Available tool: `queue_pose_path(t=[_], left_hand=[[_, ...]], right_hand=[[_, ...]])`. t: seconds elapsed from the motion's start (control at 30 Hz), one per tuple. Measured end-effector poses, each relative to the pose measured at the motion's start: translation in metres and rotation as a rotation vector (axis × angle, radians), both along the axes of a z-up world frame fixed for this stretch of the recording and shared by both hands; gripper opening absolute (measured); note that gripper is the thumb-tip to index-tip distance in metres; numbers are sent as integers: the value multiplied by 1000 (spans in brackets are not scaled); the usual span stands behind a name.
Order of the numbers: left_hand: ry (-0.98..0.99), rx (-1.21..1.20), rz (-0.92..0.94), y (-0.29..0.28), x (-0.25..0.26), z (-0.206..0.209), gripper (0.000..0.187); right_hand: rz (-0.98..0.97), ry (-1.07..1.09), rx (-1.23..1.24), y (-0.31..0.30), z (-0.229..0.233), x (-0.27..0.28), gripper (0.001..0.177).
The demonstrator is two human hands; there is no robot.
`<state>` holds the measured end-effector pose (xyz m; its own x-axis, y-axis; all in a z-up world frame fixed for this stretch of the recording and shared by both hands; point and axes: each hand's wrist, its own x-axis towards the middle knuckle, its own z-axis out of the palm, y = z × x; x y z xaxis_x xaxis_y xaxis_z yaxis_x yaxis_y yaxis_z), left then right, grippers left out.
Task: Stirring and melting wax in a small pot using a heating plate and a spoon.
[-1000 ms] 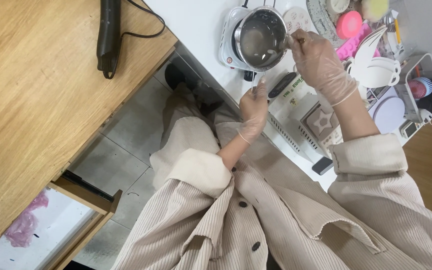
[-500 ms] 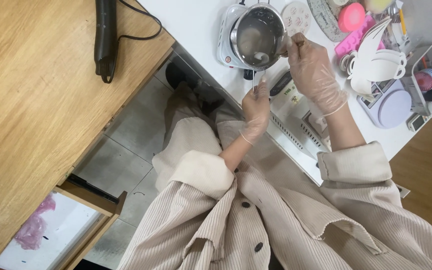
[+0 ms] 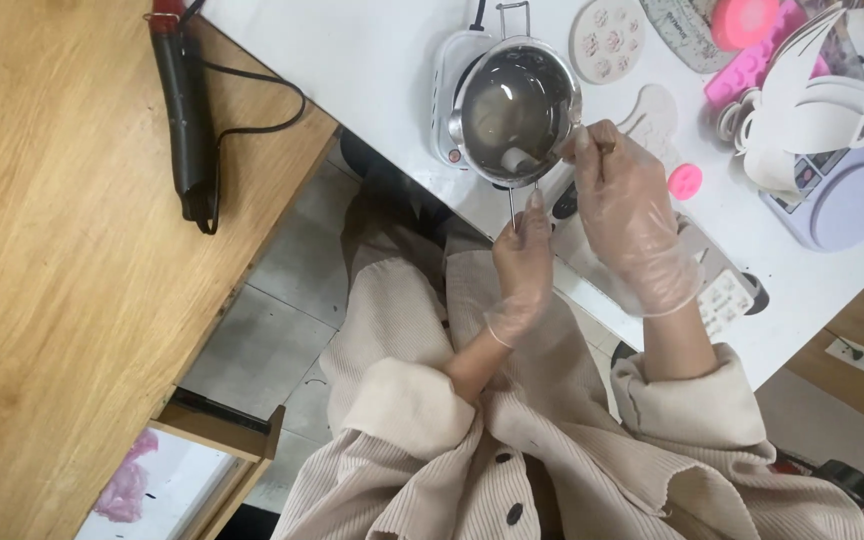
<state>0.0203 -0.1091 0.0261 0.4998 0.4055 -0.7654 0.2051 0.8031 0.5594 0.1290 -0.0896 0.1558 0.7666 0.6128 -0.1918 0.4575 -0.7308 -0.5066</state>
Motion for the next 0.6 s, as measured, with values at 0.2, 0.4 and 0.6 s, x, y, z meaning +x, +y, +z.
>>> queue_pose_path(t=[0.2, 0.4, 0.6], left_hand=[[45, -108, 20, -3, -2, -2, 40], [27, -176, 79, -11, -6, -10, 29], [104, 51, -71, -18, -15, -26, 39]], right_hand=[[-75, 35, 49, 7, 8, -5, 17], [-249, 55, 13, 13, -1, -16, 15], [-182, -18, 53, 10, -8, -24, 9]])
